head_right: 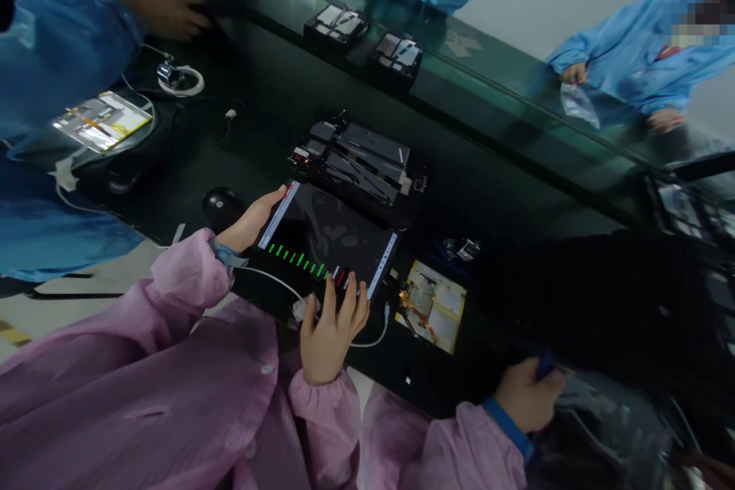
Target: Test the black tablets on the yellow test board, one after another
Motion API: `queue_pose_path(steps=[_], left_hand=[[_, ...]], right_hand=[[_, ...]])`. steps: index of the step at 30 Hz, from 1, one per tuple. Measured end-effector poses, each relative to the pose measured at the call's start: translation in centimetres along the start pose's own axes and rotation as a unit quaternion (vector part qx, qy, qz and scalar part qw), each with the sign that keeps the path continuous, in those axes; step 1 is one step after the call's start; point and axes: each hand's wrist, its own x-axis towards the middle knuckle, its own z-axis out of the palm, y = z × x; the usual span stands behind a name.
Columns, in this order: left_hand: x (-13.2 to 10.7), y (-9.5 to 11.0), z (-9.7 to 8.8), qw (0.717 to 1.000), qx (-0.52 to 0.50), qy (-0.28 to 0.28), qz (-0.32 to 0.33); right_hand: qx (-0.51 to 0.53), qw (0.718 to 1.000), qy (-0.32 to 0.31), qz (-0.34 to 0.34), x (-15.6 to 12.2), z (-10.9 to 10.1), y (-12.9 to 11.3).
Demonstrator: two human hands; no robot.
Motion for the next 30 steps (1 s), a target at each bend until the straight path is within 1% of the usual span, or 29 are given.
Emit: queue_pose_path(steps=[3,6,7,9,11,14,15,17,20,22,25,26,28,30], left_hand=[[-0.1,0.0,0.0,1.000,0.013,0.009,0.023],[0.0,-0.1,-0.1,0.999,0.017,0.009,0.026],[0.0,-0.1,-0.1,1.000,0.018,0.007,0.021],[-0.2,-0.2,0.0,0.999,0.022,0.010,0.021],[-0.6,-0.2,0.1,0.999,0.028,0.015,0.043],[-1.4,-0.1,0.6,0.998,0.021,0.015,0.065],[-1.6,-0.1,0.8,0.998,0.017,0.018,0.065],[-2.0,0.0,1.2,0.998,0.007,0.025,0.058],[-2.0,0.2,1.9,0.999,0.002,0.029,0.032],[-1.8,0.3,2.3,0.999,0.007,0.035,0.006],[-1.3,0.0,2.5,0.997,0.007,0.049,-0.066],[-1.2,-0.1,2.4,0.994,0.005,0.061,-0.092],[-1.2,-0.6,1.9,0.987,0.002,0.094,-0.127],[-1.2,-1.2,1.0,0.982,-0.001,0.118,-0.147]], right_hand=[[0.000,1.000,-0.013,-0.011,0.3,0.1,-0.5],[0.000,0.999,-0.026,-0.021,0.4,-0.2,-0.8],[0.011,1.000,-0.017,-0.022,0.5,-0.5,-0.8],[0.045,0.999,0.021,-0.018,0.7,-1.4,-0.3],[0.070,0.995,0.064,-0.010,1.5,-2.6,1.0],[0.072,0.992,0.103,0.004,4.0,-3.7,4.2],[0.065,0.993,0.101,0.011,5.1,-3.7,5.5],[0.045,0.996,0.072,0.037,7.4,-3.3,8.1],[0.016,0.997,0.000,0.078,9.7,-2.2,10.8],[0.017,0.994,-0.026,0.100,10.1,-1.8,11.7],[0.057,0.989,-0.026,0.132,9.3,-2.0,11.8],[0.074,0.987,-0.023,0.143,8.9,-2.3,11.8],[0.098,0.981,-0.019,0.164,8.3,-2.9,11.6],[0.111,0.977,-0.015,0.183,7.9,-3.5,11.4]])
